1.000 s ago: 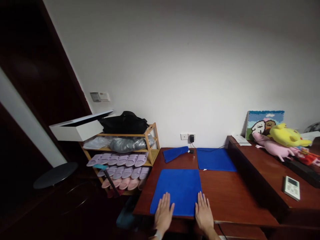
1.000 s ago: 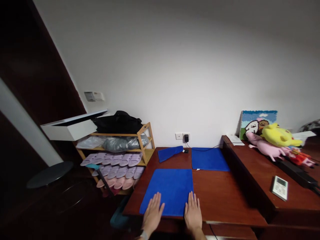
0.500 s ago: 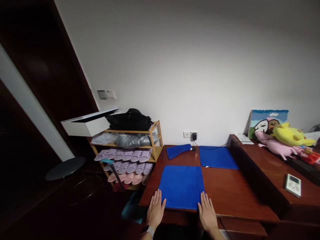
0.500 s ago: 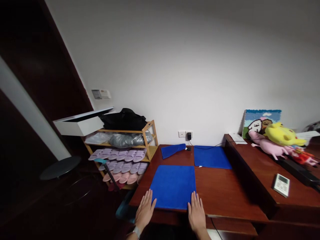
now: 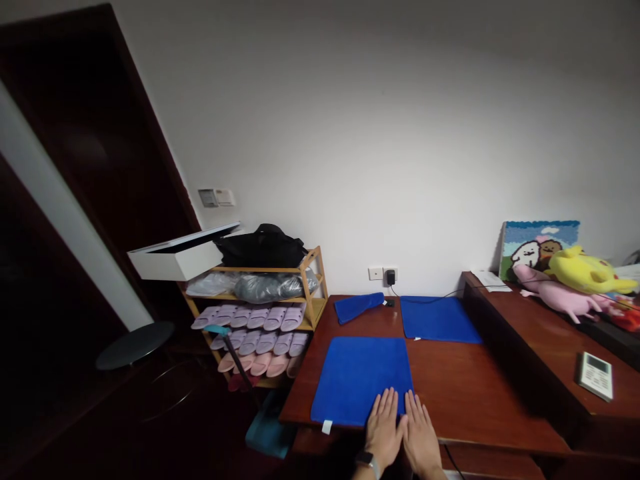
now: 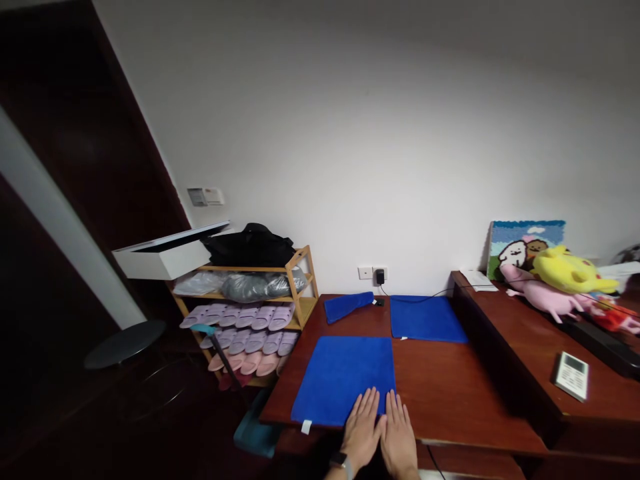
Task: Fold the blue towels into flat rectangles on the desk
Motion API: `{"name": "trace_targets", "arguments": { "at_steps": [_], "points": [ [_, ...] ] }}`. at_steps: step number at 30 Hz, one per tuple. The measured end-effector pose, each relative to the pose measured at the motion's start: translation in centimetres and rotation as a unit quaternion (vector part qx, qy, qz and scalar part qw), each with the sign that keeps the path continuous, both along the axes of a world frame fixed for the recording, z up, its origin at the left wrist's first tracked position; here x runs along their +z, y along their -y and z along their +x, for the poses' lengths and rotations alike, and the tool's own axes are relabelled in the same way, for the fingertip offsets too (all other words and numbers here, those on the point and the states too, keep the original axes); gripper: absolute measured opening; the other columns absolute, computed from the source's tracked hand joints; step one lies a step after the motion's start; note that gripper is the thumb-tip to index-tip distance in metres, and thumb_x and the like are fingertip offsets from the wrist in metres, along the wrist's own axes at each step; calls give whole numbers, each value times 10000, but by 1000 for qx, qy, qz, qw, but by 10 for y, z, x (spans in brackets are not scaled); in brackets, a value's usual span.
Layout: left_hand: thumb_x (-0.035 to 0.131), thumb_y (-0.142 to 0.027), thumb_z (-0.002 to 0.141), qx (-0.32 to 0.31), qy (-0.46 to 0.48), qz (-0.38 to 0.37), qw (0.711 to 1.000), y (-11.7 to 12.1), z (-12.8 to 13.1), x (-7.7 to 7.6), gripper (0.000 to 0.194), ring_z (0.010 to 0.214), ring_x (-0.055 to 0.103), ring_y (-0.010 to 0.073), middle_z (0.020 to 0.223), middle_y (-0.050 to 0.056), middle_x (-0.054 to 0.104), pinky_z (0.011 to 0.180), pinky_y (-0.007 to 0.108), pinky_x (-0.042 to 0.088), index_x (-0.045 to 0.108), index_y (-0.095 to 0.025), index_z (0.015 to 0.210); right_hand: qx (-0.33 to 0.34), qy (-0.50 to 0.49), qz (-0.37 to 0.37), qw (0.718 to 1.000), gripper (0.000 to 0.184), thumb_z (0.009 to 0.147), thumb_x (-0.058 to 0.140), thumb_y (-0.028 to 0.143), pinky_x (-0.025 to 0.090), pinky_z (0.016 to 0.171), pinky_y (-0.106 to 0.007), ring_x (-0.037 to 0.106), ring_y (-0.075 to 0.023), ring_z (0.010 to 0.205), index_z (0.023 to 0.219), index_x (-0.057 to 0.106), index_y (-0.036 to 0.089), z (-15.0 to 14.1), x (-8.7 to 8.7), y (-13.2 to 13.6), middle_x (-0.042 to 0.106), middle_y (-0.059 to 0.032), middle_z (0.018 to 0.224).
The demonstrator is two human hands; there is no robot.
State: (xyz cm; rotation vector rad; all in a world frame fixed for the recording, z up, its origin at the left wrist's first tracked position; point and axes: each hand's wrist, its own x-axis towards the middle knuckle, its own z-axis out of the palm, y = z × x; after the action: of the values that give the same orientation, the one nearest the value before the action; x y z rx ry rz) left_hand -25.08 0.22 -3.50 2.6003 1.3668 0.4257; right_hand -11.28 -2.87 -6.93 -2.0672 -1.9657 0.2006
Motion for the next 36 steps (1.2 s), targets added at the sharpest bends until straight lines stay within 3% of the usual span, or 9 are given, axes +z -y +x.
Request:
{"name": "trace_targets", "arguments": {
  "at_steps": [8,13,17,20,23,27,30,33,36],
  "points": [
    [303,-489,1054,190,-50,86,977,-2,-148,-25,635,1517,314,261,1648,45,318,1250,502,334,192,-247,1630,-28,-9,7,1000,652,1018,204,402,186,1281,-467,210,-257,1549,1573,357,95,-5,-4,-2,241,-67,1663],
    [326,-462,1051,190,-48,94,976,-1,-182,-33,646,1508,336,256,1655,33,311,1238,495,356,138,-267,1638,-49,-12,-34,998,680,1024,153,459,205,1269,-466,210,-259,1552,1593,303,119,-4,24,-21,234,-42,1668],
    [334,-467,1049,201,-39,89,975,0,-178,-32,647,1508,338,264,1653,45,320,1240,504,353,167,-252,1636,-58,0,-56,997,679,1023,127,423,179,1271,-451,181,-249,1561,1601,242,87,1,44,-46,218,-48,1675],
    [312,-436,1059,202,-19,103,974,-4,-160,-27,643,1518,320,254,1665,51,292,1240,498,356,115,-243,1640,-56,9,-64,996,672,1014,170,412,153,1275,-453,176,-254,1562,1600,245,91,3,40,-56,215,-52,1676],
    [294,-409,1069,143,-4,90,986,-17,-114,-14,611,1527,305,245,1675,21,271,1245,492,351,105,-280,1636,-50,1,-51,997,673,1011,187,424,142,1276,-464,166,-256,1564,1599,253,104,4,31,-56,214,-52,1676],
    [251,-439,1072,12,6,27,1000,-45,-26,5,596,1546,251,236,1686,21,231,1268,477,300,148,-265,1632,-38,5,-59,998,660,1007,184,389,133,1276,-470,148,-256,1567,1597,251,102,6,29,-53,191,-45,1678],
    [183,-462,1072,-17,-2,-19,1000,-67,15,9,607,1555,220,228,1684,42,235,1275,473,276,156,-230,1632,-18,21,-73,997,645,989,192,323,129,1276,-472,136,-255,1568,1592,272,109,7,29,-53,177,-33,1679],
    [164,-483,1069,-3,-24,-31,999,-81,10,6,620,1564,186,221,1687,45,223,1285,475,239,150,-224,1632,-26,22,-65,997,650,999,186,360,129,1277,-474,144,-261,1568,1589,288,104,6,27,-55,191,-42,1678],
    [178,-549,1057,40,-52,-33,997,-87,-34,7,654,1568,167,219,1695,41,188,1289,460,209,183,-234,1630,-45,13,-53,998,669,1010,187,410,137,1279,-468,154,-259,1567,1592,265,90,5,25,-55,198,-51,1678]
  ]
}}
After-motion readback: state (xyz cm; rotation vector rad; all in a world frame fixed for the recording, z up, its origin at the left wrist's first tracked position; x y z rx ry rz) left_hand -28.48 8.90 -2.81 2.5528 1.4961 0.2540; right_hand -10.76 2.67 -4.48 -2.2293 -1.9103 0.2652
